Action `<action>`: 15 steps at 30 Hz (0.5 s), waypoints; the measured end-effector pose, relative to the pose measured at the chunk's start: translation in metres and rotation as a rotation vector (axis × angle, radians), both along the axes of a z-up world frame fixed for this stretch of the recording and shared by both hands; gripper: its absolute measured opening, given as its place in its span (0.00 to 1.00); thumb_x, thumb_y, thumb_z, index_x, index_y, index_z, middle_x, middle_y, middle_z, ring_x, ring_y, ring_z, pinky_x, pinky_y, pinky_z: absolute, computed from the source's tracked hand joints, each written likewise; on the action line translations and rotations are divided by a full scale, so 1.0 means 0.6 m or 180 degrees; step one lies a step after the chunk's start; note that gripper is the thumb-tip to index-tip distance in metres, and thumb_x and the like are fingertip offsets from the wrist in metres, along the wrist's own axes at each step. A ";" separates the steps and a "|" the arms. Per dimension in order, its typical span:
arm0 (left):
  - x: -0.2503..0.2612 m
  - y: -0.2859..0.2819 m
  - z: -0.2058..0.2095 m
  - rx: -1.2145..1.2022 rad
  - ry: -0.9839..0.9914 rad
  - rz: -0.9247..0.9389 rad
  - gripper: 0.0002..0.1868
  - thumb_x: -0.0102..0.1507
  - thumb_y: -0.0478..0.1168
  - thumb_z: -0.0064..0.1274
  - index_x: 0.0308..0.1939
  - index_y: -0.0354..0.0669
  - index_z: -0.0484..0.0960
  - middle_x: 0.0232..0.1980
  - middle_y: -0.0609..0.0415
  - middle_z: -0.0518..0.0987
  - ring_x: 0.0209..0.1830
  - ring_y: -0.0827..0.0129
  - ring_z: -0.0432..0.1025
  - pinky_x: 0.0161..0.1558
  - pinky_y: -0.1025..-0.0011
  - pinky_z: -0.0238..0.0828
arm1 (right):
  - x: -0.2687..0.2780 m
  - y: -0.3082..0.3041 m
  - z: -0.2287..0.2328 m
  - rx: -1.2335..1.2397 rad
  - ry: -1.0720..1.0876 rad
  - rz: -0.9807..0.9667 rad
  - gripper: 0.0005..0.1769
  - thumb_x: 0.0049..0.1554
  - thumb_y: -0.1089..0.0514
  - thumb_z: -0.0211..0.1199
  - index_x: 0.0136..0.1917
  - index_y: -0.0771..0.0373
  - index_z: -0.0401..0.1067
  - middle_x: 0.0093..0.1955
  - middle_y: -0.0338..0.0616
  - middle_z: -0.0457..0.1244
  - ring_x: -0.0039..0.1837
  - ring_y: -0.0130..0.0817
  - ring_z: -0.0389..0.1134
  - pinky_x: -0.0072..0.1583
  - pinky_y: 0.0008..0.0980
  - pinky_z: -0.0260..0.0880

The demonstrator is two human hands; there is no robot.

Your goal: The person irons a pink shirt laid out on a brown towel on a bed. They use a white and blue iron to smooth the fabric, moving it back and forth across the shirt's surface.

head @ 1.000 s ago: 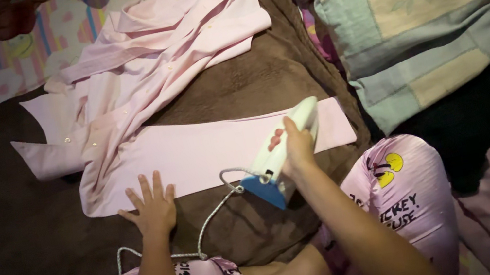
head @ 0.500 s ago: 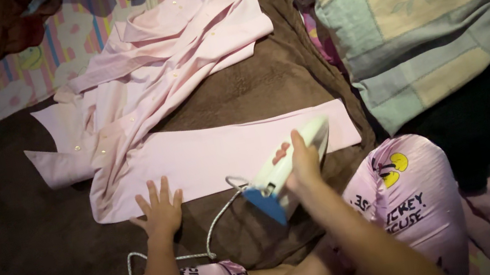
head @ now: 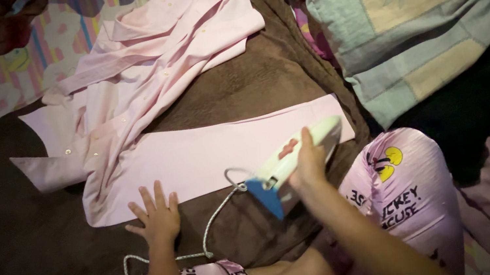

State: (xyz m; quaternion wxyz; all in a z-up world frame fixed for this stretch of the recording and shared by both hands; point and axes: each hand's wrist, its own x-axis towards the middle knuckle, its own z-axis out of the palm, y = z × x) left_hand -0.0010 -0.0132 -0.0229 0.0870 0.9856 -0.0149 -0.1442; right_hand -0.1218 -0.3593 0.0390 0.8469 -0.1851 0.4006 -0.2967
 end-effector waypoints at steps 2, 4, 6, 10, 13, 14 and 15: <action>-0.003 -0.001 -0.003 -0.0044 -0.0021 0.0054 0.38 0.66 0.71 0.27 0.80 0.76 0.46 0.86 0.56 0.34 0.83 0.39 0.24 0.71 0.26 0.19 | -0.013 0.005 0.007 -0.0069 -0.0050 0.0059 0.13 0.64 0.50 0.55 0.47 0.61 0.59 0.34 0.40 0.57 0.32 0.31 0.59 0.36 0.38 0.67; -0.015 0.002 -0.011 0.0005 -0.0250 0.0092 0.37 0.66 0.72 0.27 0.79 0.77 0.47 0.85 0.49 0.33 0.82 0.34 0.23 0.70 0.27 0.19 | -0.021 -0.011 0.004 -0.0035 -0.0130 -0.0009 0.14 0.65 0.50 0.55 0.47 0.62 0.59 0.34 0.40 0.58 0.32 0.31 0.59 0.36 0.37 0.67; -0.023 0.006 -0.020 0.0010 -0.0347 0.0168 0.37 0.66 0.72 0.27 0.79 0.77 0.47 0.85 0.45 0.32 0.81 0.31 0.22 0.70 0.28 0.19 | -0.021 -0.045 -0.002 0.0109 -0.0260 -0.0173 0.17 0.66 0.49 0.56 0.46 0.63 0.58 0.35 0.41 0.58 0.32 0.31 0.59 0.37 0.35 0.67; -0.031 0.011 -0.033 0.0014 -0.0390 0.0253 0.38 0.65 0.73 0.26 0.79 0.78 0.47 0.85 0.44 0.31 0.80 0.29 0.21 0.70 0.27 0.17 | -0.021 -0.065 -0.007 0.0381 -0.0159 -0.0256 0.19 0.64 0.45 0.55 0.42 0.61 0.58 0.33 0.40 0.56 0.33 0.32 0.60 0.38 0.36 0.67; -0.026 0.016 -0.025 0.0218 -0.0129 0.0359 0.40 0.64 0.75 0.25 0.79 0.80 0.45 0.85 0.48 0.30 0.80 0.28 0.20 0.69 0.24 0.18 | -0.009 -0.009 -0.008 0.0619 -0.0276 0.0056 0.23 0.59 0.39 0.53 0.35 0.59 0.58 0.27 0.42 0.55 0.30 0.36 0.60 0.36 0.37 0.68; -0.021 0.009 -0.022 0.0290 0.0009 0.0419 0.40 0.63 0.75 0.25 0.79 0.81 0.44 0.85 0.50 0.29 0.80 0.28 0.20 0.68 0.22 0.18 | -0.009 0.005 -0.006 0.0620 -0.0361 0.0199 0.23 0.56 0.38 0.54 0.33 0.57 0.59 0.25 0.42 0.54 0.29 0.37 0.59 0.35 0.37 0.66; -0.027 0.005 -0.022 0.0207 -0.0026 0.0433 0.40 0.63 0.75 0.25 0.79 0.80 0.44 0.85 0.50 0.29 0.80 0.28 0.19 0.68 0.22 0.18 | -0.014 0.007 -0.007 0.0826 -0.0345 0.0152 0.22 0.58 0.39 0.56 0.35 0.58 0.61 0.26 0.40 0.55 0.29 0.34 0.58 0.36 0.34 0.64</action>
